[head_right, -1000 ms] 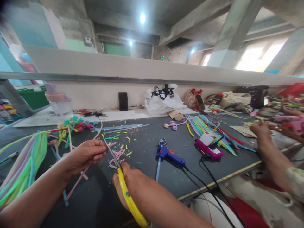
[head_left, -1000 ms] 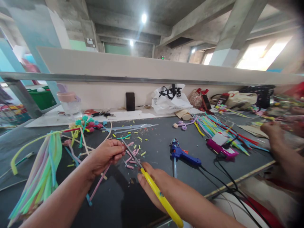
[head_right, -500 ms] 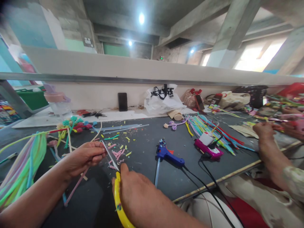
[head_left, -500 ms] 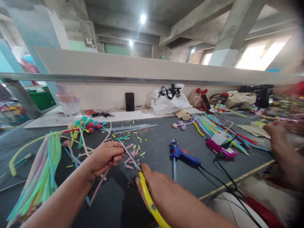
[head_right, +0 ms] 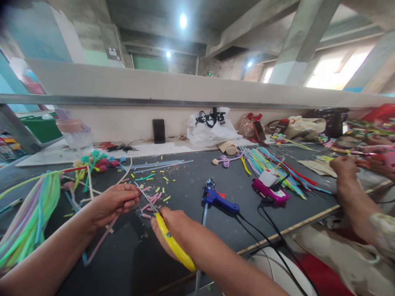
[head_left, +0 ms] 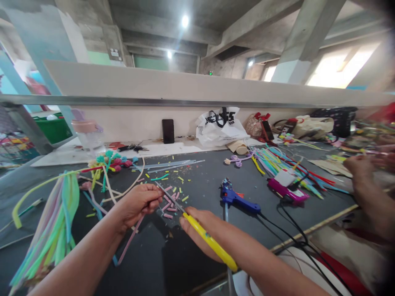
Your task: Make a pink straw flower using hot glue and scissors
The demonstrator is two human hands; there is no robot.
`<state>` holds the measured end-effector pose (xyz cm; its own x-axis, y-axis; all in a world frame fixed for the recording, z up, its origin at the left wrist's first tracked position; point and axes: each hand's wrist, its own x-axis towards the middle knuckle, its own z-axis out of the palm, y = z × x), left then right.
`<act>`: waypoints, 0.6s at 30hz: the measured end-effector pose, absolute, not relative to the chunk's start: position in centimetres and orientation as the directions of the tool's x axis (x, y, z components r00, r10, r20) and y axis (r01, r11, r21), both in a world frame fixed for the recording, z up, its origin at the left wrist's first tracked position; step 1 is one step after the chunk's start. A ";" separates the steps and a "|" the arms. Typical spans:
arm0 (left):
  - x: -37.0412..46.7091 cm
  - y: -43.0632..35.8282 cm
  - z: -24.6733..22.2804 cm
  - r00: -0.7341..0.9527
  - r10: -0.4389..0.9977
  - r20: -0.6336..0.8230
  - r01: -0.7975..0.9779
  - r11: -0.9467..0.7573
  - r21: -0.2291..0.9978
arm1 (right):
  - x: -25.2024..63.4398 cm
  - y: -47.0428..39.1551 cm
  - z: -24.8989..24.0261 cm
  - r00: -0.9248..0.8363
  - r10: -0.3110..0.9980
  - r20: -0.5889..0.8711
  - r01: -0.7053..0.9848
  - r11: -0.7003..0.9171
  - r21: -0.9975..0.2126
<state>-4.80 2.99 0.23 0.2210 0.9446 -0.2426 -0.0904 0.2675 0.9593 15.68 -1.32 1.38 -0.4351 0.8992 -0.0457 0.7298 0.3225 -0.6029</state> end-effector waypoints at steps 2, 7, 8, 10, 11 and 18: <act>-4.7 2.9 0.3 0.221 0.946 -0.239 -0.093 0.264 0.960 | 15.8 -1.4 2.3 -0.465 0.882 -0.073 0.738 0.341 -0.582; -4.7 2.8 0.5 0.222 0.948 -0.229 -0.092 0.254 0.963 | 15.6 -1.4 2.9 -0.455 0.885 -0.098 0.739 0.314 -0.596; -4.7 2.8 0.6 0.221 0.948 -0.230 -0.087 0.254 0.963 | 15.5 -1.4 2.8 -0.443 0.892 -0.093 0.740 0.305 -0.599; -4.7 2.7 0.6 0.217 0.948 -0.232 -0.077 0.254 0.964 | 15.2 -1.3 2.6 -0.416 0.905 -0.085 0.743 0.285 -0.606; -4.8 2.8 0.6 0.214 0.949 -0.232 -0.071 0.252 0.965 | 15.2 -1.3 2.6 -0.409 0.907 -0.102 0.742 0.266 -0.615; -4.9 2.9 0.5 0.187 0.962 -0.198 -0.086 0.217 0.972 | 16.2 -1.0 2.7 -0.460 0.762 -0.455 0.640 -0.071 -0.765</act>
